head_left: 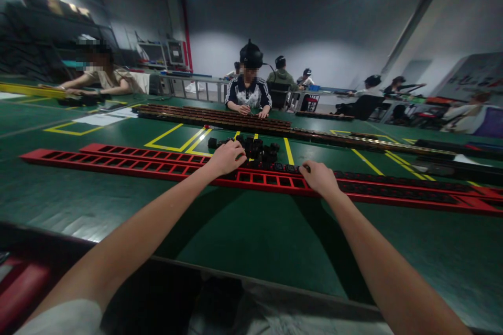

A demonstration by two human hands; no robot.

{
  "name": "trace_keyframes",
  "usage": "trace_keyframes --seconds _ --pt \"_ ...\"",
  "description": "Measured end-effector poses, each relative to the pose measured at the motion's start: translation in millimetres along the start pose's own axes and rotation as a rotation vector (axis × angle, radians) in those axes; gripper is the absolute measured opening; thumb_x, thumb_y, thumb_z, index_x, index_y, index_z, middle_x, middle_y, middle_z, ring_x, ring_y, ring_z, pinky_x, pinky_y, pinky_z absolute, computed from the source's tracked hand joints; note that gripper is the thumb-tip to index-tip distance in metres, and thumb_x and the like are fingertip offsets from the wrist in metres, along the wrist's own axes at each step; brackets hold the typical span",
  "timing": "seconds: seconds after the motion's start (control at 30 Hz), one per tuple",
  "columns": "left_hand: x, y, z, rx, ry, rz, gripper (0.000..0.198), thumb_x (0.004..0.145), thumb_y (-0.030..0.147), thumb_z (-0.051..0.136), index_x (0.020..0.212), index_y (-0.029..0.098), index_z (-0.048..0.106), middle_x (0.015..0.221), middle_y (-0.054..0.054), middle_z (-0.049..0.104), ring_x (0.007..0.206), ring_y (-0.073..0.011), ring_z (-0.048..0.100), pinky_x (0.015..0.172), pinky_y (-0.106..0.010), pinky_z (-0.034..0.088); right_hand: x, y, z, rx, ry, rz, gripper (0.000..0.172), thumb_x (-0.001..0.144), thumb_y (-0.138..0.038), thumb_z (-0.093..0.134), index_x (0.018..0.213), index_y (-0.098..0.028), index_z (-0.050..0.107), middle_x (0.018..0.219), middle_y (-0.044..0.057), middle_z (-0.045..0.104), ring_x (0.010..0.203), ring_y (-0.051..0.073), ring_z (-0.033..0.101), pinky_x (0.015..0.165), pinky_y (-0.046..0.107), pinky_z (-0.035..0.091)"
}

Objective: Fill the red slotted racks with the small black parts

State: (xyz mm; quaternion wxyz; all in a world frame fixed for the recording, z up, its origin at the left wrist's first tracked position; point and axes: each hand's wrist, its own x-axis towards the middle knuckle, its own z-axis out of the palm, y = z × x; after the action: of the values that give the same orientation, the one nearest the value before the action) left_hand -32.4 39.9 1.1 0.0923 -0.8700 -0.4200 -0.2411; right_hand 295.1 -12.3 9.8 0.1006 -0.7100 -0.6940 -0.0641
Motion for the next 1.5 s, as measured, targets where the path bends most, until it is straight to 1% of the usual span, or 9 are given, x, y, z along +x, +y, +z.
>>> trace_keyframes --seconds 0.1,0.17,0.23,0.4,0.67,1.07,1.23,1.37,1.5 --pt "-4.6 -31.9 7.1 0.082 0.017 -0.242 0.034 0.094 0.034 0.051 0.121 0.020 0.065 0.134 -0.013 0.056 0.124 -0.0321 0.049 0.102 -0.048 0.042 1.8 -0.3 0.3 0.009 -0.013 0.000 0.039 0.099 -0.041 0.042 0.116 -0.019 0.069 0.111 0.014 0.073 0.104 0.030 0.066 0.089 0.041 0.047" --pt "-7.4 -48.6 14.0 0.070 -0.089 -0.395 0.043 0.094 0.039 0.051 0.132 0.021 0.059 0.145 -0.015 0.050 0.134 -0.0367 0.041 0.105 -0.051 0.039 2.9 -0.3 -0.1 0.011 -0.014 0.004 0.039 0.098 -0.040 0.042 0.117 -0.018 0.069 0.113 0.015 0.073 0.105 0.031 0.066 0.089 0.041 0.047" --pt "-7.9 -59.2 20.8 0.037 -0.176 -0.430 0.042 0.096 0.044 0.046 0.125 0.019 0.063 0.131 -0.016 0.062 0.123 -0.0356 0.054 0.099 -0.048 0.044 3.3 -0.4 -0.6 0.012 -0.023 0.012 0.040 0.098 -0.040 0.042 0.117 -0.018 0.069 0.113 0.016 0.073 0.105 0.032 0.066 0.089 0.042 0.047" --pt "-2.7 -66.9 31.3 -0.031 -0.245 -0.374 0.042 0.097 0.046 0.041 0.107 0.016 0.070 0.109 -0.016 0.072 0.102 -0.0297 0.067 0.088 -0.039 0.051 1.7 -0.6 -1.6 0.023 -0.027 -0.001 0.040 0.098 -0.041 0.041 0.116 -0.019 0.069 0.110 0.015 0.073 0.105 0.031 0.066 0.091 0.044 0.046" --pt "-2.3 -66.9 32.2 -0.136 -0.200 -0.203 0.042 0.095 0.032 0.045 0.134 0.021 0.058 0.135 -0.010 0.062 0.124 -0.0243 0.058 0.106 -0.036 0.043 1.9 -0.3 0.6 0.017 -0.017 -0.009 0.040 0.097 -0.040 0.041 0.118 -0.019 0.069 0.114 0.015 0.073 0.107 0.031 0.066 0.092 0.044 0.047" --pt "0.9 -67.2 32.1 -0.150 -0.148 -0.195 0.032 0.094 0.027 0.045 0.118 0.021 0.065 0.105 -0.007 0.065 0.104 -0.0218 0.064 0.099 -0.035 0.047 -1.3 -1.5 -1.9 0.018 -0.007 -0.033 0.041 0.098 -0.039 0.040 0.117 -0.018 0.069 0.113 0.014 0.073 0.106 0.031 0.066 0.091 0.044 0.048" --pt "-2.9 -66.0 30.3 -0.140 -0.094 -0.246 0.022 0.092 0.037 0.054 0.101 0.019 0.063 0.097 -0.008 0.063 0.092 -0.0235 0.063 0.087 -0.037 0.050 -0.1 -1.4 -1.1 0.014 -0.025 -0.029 0.042 0.098 -0.040 0.040 0.119 -0.018 0.069 0.115 0.015 0.072 0.108 0.032 0.065 0.093 0.046 0.047" --pt "-2.7 -62.9 25.9 -0.152 -0.026 -0.254 0.019 0.087 0.031 0.062 0.100 0.019 0.058 0.098 -0.007 0.062 0.093 -0.0229 0.061 0.086 -0.037 0.050 0.5 -2.4 -2.7 0.004 -0.045 -0.010 0.042 0.098 -0.041 0.040 0.122 -0.018 0.068 0.116 0.015 0.072 0.109 0.031 0.064 0.094 0.045 0.046" --pt "3.4 -47.8 13.8 -0.263 0.109 -0.117 0.024 0.086 0.023 0.062 0.109 0.017 0.059 0.108 -0.007 0.059 0.103 -0.0215 0.059 0.095 -0.037 0.049 -1.4 -3.8 -5.2 0.011 -0.041 -0.015 0.041 0.098 -0.040 0.040 0.120 -0.019 0.068 0.114 0.015 0.072 0.108 0.031 0.065 0.093 0.044 0.047"
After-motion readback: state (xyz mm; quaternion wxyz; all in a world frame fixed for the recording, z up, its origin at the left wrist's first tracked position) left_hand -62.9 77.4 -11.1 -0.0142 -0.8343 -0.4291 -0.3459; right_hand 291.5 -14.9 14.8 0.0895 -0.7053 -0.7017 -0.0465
